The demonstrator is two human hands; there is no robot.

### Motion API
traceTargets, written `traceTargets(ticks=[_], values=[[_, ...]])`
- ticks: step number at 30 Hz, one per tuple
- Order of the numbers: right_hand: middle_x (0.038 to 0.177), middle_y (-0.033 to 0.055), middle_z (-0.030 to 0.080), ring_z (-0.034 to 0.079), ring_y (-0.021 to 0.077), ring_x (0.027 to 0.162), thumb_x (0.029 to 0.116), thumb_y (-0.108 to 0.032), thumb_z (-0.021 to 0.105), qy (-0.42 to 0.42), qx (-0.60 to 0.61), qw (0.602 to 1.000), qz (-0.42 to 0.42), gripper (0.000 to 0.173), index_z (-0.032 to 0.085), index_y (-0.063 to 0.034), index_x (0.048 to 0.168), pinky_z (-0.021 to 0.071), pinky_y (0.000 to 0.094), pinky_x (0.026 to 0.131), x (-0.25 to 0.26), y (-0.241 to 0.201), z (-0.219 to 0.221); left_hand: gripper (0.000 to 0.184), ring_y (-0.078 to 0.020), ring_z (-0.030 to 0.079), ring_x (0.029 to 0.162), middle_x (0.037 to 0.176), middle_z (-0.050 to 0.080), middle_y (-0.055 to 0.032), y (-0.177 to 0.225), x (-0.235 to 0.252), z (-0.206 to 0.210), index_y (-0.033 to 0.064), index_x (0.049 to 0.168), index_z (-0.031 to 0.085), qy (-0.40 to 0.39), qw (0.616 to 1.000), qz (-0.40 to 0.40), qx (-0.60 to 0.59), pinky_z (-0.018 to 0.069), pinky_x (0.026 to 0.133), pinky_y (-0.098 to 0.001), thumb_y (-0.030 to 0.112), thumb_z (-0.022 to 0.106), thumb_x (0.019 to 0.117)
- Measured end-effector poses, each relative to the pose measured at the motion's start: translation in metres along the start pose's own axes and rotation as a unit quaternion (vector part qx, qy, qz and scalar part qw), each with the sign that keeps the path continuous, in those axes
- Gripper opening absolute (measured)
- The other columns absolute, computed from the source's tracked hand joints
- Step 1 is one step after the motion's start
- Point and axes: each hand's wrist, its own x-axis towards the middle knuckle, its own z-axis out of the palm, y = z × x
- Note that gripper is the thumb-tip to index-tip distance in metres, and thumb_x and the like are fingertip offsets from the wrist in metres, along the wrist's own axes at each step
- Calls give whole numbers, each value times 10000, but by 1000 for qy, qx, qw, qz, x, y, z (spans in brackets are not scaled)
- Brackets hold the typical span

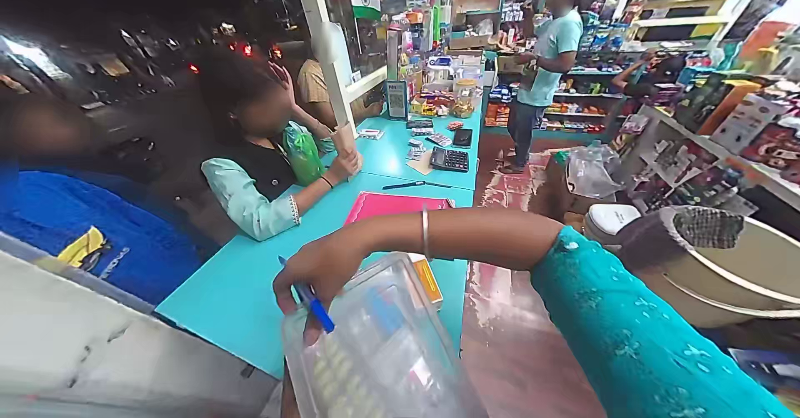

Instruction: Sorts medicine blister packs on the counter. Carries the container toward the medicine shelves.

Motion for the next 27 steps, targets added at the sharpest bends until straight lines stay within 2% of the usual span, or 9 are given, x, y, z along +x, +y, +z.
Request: traceTargets(ticks=[3,5,9,11,14,16,20,23,27], values=[[878,145,667,627,143,694,885,-12,762,58,130,989,-37,314,645,87,1159,534,293,623,-52,-5,-14,638,20,587,1134,1306,536,-192,-68,6,-19,-222,1427,205,2,980,183,-83,495,957,-158,-9,440,873],[835,85,644,594,60,688,877,-31,762,124,153,978,-63,311,632,83,1136,509,209,627,-97,-15,-17,664,43,594,1141,1341,555,-102,-68,-2,-24,-168,1466,240,35,984,160,-75,503,977,-173,-47,422,839],[865,-47,659,594,-81,814,945,-314,738,324,65,935,-128,325,644,-27,1065,498,75,717,-191,-37,11,683,10,594,1128,1358,552,-80,-47,-11,-33,-89,1458,351,145,982,87,-80,516,929,-189,-94,363,775],[915,-63,666,626,-50,864,988,-372,681,396,42,910,-115,275,636,-109,1055,533,121,767,-233,-50,35,681,12,587,1126,1375,545,-72,-35,-10,-45,-70,1466,361,179,977,90,-67,513,921,-191,-81,355,786],[940,-77,706,670,17,903,993,-343,656,470,87,875,-77,165,672,-179,993,548,205,818,-270,-64,74,575,30,614,1036,1243,601,14,-6,-8,-68,-10,1419,424,235,963,111,-64,531,873,-179,-53,325,855],[1020,-76,739,699,55,1011,1007,-286,647,473,136,865,-97,113,681,-182,1037,569,259,923,-276,-57,99,467,11,639,995,1155,635,43,12,-5,-84,8,1369,460,271,948,146,-87,552,855,-206,-27,309,928],[1058,-4,739,665,96,1136,1020,-210,624,444,168,878,-63,85,616,-129,997,496,303,1042,-258,-34,153,245,50,603,749,856,608,90,58,2,-100,55,1001,523,339,912,224,-55,534,716,-140,-91,361,891],[1060,77,762,667,134,1129,1008,-153,601,409,140,902,-12,130,651,-53,940,450,316,1041,-215,-24,191,392,81,613,800,935,628,120,88,5,-100,49,1205,515,324,917,215,-91,528,723,-112,-73,275,921],[1111,87,769,682,164,1143,963,-108,670,361,136,921,-50,90,712,-37,925,424,350,1070,-151,-6,234,388,72,606,828,953,611,95,93,7,-97,44,1170,516,316,925,198,-70,518,731,-112,-84,310,866]])
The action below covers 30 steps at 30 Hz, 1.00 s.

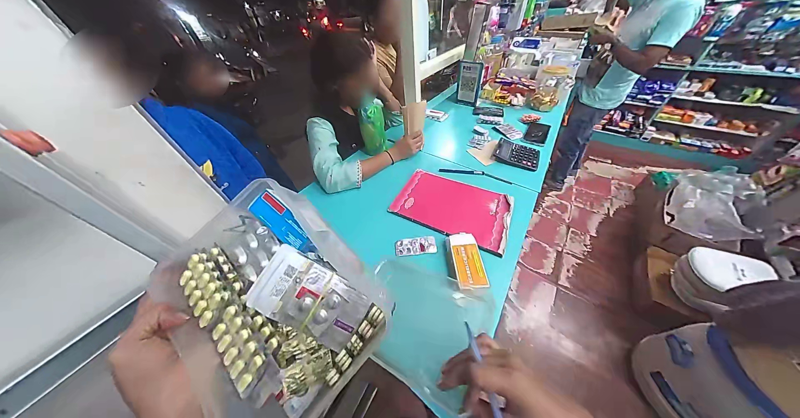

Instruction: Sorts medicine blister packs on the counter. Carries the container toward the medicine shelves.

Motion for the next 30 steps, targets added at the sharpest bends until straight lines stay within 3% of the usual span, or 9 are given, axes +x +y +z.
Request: traceTargets(ticks=[3,4,7,10,12,17,20,27,30], values=[[1181,131,751,669,244,1208,927,-229,753,-46,61,997,27,224,745,-11,981,457,421,1082,10,11,24,298,91,567,703,802,579,133,-11,-14,3,86,1005,531,5,998,-21,52,496,647,-93,-96,350,854],[1188,145,746,664,246,1219,910,-247,771,-44,89,994,44,268,749,4,1003,473,415,1079,11,11,26,316,85,581,723,831,591,124,-15,-20,3,62,1069,537,-9,998,-39,57,507,658,-103,-85,347,863],[1164,71,744,670,70,1152,965,-332,705,78,143,984,76,325,712,-37,1102,533,247,1006,6,15,28,473,34,655,893,1045,664,68,-36,-37,2,33,1300,493,-55,993,-106,3,560,748,-157,-46,312,871],[1369,114,664,636,169,1268,1031,-426,586,159,226,955,110,504,630,-30,1340,528,346,1080,-2,17,22,451,21,648,828,974,646,46,-53,-56,12,36,1247,502,-30,989,-147,-4,555,680,-162,-43,350,830],[1416,111,629,621,151,1279,1037,-427,570,178,244,947,110,580,555,-2,1430,510,328,1099,-1,14,20,472,22,655,815,973,650,31,-60,-67,23,23,1265,497,-34,985,-167,-5,561,663,-160,-45,363,818],[1275,-57,707,651,-13,1132,1049,-405,536,262,162,944,115,465,628,-82,1370,536,203,989,20,20,11,542,-45,641,924,1155,617,-69,-79,-75,52,-14,1376,475,-37,983,-179,10,547,743,-211,-35,378,842],[1193,-49,726,656,-36,1062,1078,-351,499,288,120,943,116,401,656,-40,1278,538,181,947,25,33,7,571,-131,582,1103,1394,538,-159,-99,-74,58,-38,1455,445,-47,981,-184,38,491,903,-283,-34,372,889],[1050,-41,742,651,-84,943,1110,-335,413,281,39,947,150,404,683,-55,1218,530,134,872,-10,52,26,530,-107,606,1145,1421,530,-159,-126,-74,46,-25,1505,395,-96,982,-149,60,525,939,-272,65,398,983],[1110,-37,763,694,-11,1025,1107,-396,391,265,76,954,122,432,708,-115,1195,557,200,942,-17,52,25,557,-125,516,1324,1552,428,-182,-124,-78,36,-10,1555,343,-125,977,-128,117,442,1073,-278,148,403,1025]])
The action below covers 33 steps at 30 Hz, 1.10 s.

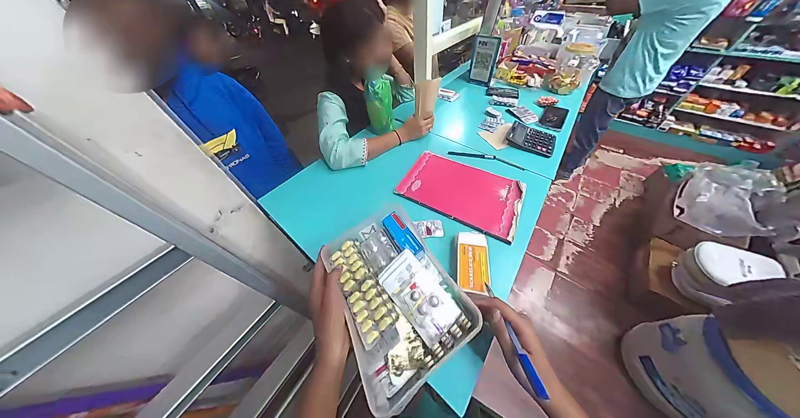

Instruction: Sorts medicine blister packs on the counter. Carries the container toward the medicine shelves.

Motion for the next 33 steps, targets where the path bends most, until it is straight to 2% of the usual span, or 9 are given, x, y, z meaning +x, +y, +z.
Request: traceTargets(ticks=[4,8,13,16,19,22,26,29,33], values=[[1101,-57,768,713,15,995,1061,-448,493,-18,24,999,33,399,724,-153,1198,588,213,886,0,-8,1,558,-202,361,1474,1621,314,-227,-6,-6,-13,-50,1557,318,-28,998,32,42,302,1195,-331,195,313,1056],[1310,11,709,678,125,1190,1008,-469,591,-22,45,997,50,471,663,-131,1327,565,285,1012,5,-11,10,602,-266,283,1529,1625,315,-238,-31,-10,-40,-72,1510,405,-34,993,82,77,239,1245,-405,311,277,1063],[1386,-13,666,630,108,1269,998,-514,586,-64,94,991,70,576,604,-116,1414,530,263,1060,14,-21,15,728,-174,174,1561,1699,59,-199,-41,-38,-33,-42,1609,87,-97,987,2,-126,217,1254,-316,460,157,1086],[1317,-36,707,684,90,1174,987,-453,633,-91,100,989,60,493,652,-149,1374,571,253,1001,18,-25,13,756,-32,294,1487,1683,163,-111,-39,-48,-24,-17,1604,-13,-98,965,21,-241,318,1178,-202,490,208,1089],[1278,-69,723,695,59,1130,990,-439,626,-115,94,987,59,460,662,-180,1369,575,231,976,21,-26,5,860,-20,418,1424,1645,317,-12,-48,-51,-24,73,1623,-20,-149,926,33,-347,413,1140,-237,579,374,1049],[1263,-76,729,705,55,1098,984,-428,634,-137,115,981,75,455,668,-188,1369,585,222,943,23,-22,-1,878,-71,398,1452,1658,287,-41,-53,-46,-27,66,1621,-39,-189,925,51,-326,392,1171,-291,563,401,1047],[1228,-91,742,693,15,1111,1059,-486,487,-115,-4,993,37,420,698,-206,1291,573,203,955,27,-13,-10,981,-3,516,1290,1575,363,-71,-44,-46,-31,36,1613,-19,-153,968,-14,-199,480,1041,-208,472,562,953],[1348,95,686,557,182,1372,1060,-437,506,-133,-204,970,-17,459,694,-90,1293,441,333,1149,31,8,-29,981,-24,564,1234,1514,429,-78,-40,-46,-32,35,1608,-18,-152,971,-44,-181,515,1001,-221,438,573,938],[1291,213,692,573,435,1324,1018,-415,574,-166,-339,925,-46,479,723,1,1203,382,574,1159,49,30,-44,962,-26,564,1234,1510,437,-91,-39,-44,-33,32,1612,26,-140,978,-61,-143,512,1005,-218,435,565,924]])
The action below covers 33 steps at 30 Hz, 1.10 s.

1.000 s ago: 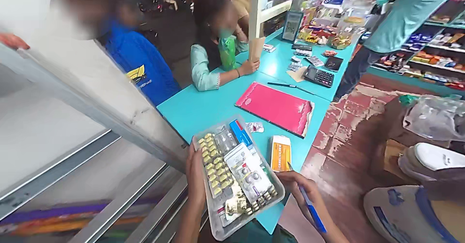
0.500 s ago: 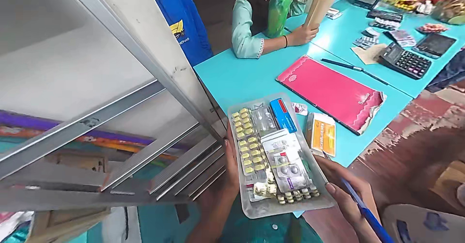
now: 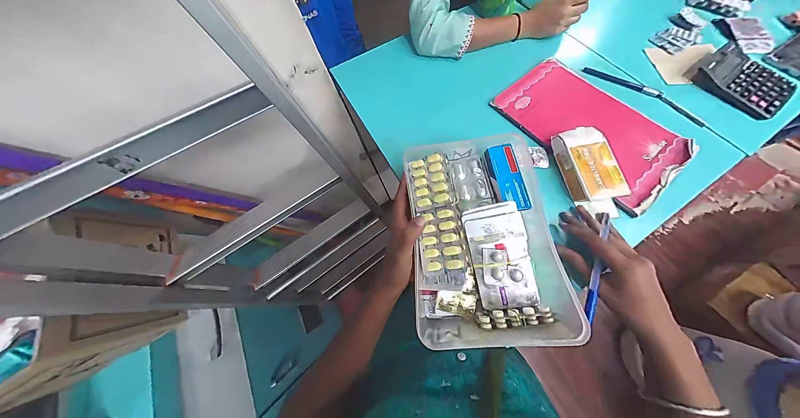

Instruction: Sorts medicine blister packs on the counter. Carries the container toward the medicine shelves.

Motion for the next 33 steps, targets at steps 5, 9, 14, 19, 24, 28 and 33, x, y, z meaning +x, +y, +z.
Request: traceTargets(ticks=[5,9,14,19,24,28,33], values=[[1267,128,714,637,162,1260,1035,-347,594,77,119,990,16,387,699,-21,1218,499,332,1084,23,-23,-30,682,-115,518,1345,1537,452,-135,19,-7,-7,-3,1554,329,39,992,40,117,474,1092,-278,241,579,969],[1398,27,654,566,159,1353,981,-502,639,14,168,984,-56,506,641,-150,1344,482,366,1124,48,-63,-39,572,-219,449,1437,1539,483,-137,47,-21,-19,50,1398,589,-8,920,207,333,444,1150,-402,389,689,948],[1429,114,617,440,323,1465,980,-480,613,-127,22,976,-178,585,591,-91,1417,188,717,1199,81,-99,-14,830,-320,390,1488,1543,503,-126,75,-34,0,75,1463,558,-137,729,207,638,178,1180,-727,661,613,878],[1004,-19,655,611,63,982,971,-389,673,-102,105,980,-132,338,677,-162,1222,487,281,977,90,-102,-34,901,-359,401,1476,1545,491,-167,77,-33,7,5,1416,584,-147,678,192,694,172,1155,-757,668,673,811],[1064,-107,694,671,16,902,928,-306,761,-32,249,967,-45,319,678,-263,1234,580,174,763,76,-87,-72,896,-371,414,1466,1535,503,-170,79,-34,10,-3,1412,584,-148,668,199,702,198,1161,-741,590,762,764],[1093,-6,684,679,109,925,872,-204,795,189,245,949,63,446,616,-89,1264,592,294,840,47,-28,-98,594,-330,547,1368,1376,660,-99,80,-39,7,35,1295,688,-143,689,260,661,330,1166,-635,426,690,847],[1093,-66,683,668,40,927,919,-232,752,193,198,954,119,397,623,-135,1282,579,250,847,26,16,-103,319,-177,716,1123,1191,748,-115,82,-39,6,19,1174,749,-93,731,351,578,552,1012,-316,224,603,977]])
